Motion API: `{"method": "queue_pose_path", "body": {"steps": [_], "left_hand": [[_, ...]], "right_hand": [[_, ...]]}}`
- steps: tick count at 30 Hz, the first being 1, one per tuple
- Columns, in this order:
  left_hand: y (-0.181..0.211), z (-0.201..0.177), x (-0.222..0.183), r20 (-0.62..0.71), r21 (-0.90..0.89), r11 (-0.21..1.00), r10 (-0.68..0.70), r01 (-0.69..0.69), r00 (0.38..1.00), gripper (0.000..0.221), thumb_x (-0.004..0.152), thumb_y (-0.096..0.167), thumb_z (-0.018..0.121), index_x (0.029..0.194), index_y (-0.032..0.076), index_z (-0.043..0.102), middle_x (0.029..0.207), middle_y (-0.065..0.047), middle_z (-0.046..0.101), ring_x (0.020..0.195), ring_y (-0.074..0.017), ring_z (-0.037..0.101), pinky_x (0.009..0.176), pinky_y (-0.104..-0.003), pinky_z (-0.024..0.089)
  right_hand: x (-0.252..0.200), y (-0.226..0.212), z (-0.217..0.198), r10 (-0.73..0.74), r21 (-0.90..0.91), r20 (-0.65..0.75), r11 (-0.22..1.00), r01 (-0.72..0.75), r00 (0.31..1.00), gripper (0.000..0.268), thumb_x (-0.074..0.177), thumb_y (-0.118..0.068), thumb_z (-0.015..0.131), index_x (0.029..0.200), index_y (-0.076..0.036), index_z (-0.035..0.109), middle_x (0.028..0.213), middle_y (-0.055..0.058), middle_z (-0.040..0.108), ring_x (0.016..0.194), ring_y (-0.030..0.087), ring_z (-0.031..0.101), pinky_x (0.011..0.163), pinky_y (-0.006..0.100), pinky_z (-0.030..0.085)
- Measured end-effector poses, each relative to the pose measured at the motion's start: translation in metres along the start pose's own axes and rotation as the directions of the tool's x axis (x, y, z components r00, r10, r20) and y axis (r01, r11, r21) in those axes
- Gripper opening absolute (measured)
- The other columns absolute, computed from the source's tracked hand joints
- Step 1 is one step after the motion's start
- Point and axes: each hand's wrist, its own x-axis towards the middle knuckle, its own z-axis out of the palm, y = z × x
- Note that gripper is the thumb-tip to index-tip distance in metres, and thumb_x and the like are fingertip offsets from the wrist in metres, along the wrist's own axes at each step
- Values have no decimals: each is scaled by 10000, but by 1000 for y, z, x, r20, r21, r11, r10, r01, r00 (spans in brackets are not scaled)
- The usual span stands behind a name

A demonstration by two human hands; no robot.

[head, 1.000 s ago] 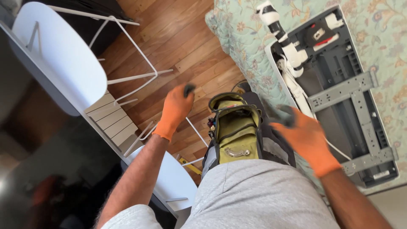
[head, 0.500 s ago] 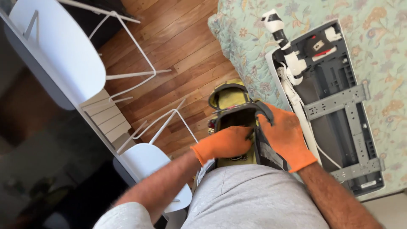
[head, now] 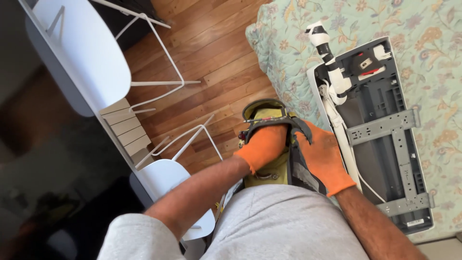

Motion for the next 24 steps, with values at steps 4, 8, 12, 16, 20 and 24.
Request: {"method": "queue_pose_path", "body": {"steps": [4,8,12,16,20,24], "left_hand": [[-36,9,39,37,91,994,52,-55,998,497,941,353,504,1257,10,673,1147,-183,738,1144,-310,691,1027,-401,500],[-71,45,83,-44,202,958,219,-206,975,393,941,331,505,1140,77,730,1070,-179,753,1103,-386,714,947,-571,557],[-86,83,98,-216,312,922,304,-229,928,322,990,227,506,1101,40,744,940,-195,757,1012,-380,748,880,-531,597],[-91,91,107,-137,278,942,233,-188,963,352,1007,209,476,1147,-5,720,1019,-225,752,1092,-407,718,937,-541,575],[-34,56,58,-47,235,959,171,-155,984,473,1035,106,401,1372,-184,565,1291,-392,628,1326,-520,524,1210,-540,389],[-105,139,144,-45,240,923,319,-300,947,418,1000,296,471,1077,-29,722,968,-245,750,1020,-434,742,888,-552,583]], "right_hand": [[9,4,10,-16,3,1,1000,16,1000,443,1055,-263,545,1438,-49,605,1226,266,691,1109,435,674,850,540,597],[19,3,17,11,22,31,1000,-12,999,446,1019,-301,552,1403,-99,653,1264,196,711,1161,383,675,941,504,580],[16,-4,17,-5,57,19,998,4,1000,443,1042,-275,541,1415,-60,642,1223,224,719,1076,367,717,926,478,585],[15,-5,14,-50,41,1,998,50,999,403,1037,-256,537,1361,-57,668,1036,214,736,876,319,727,790,419,590],[22,4,14,-141,-7,-41,990,141,989,296,1014,-232,579,1018,-6,771,640,175,682,496,198,625,519,250,498],[2,-10,4,-107,-62,-104,993,101,989,405,1003,-239,593,673,-7,630,489,133,586,422,56,493,507,138,400]]}}
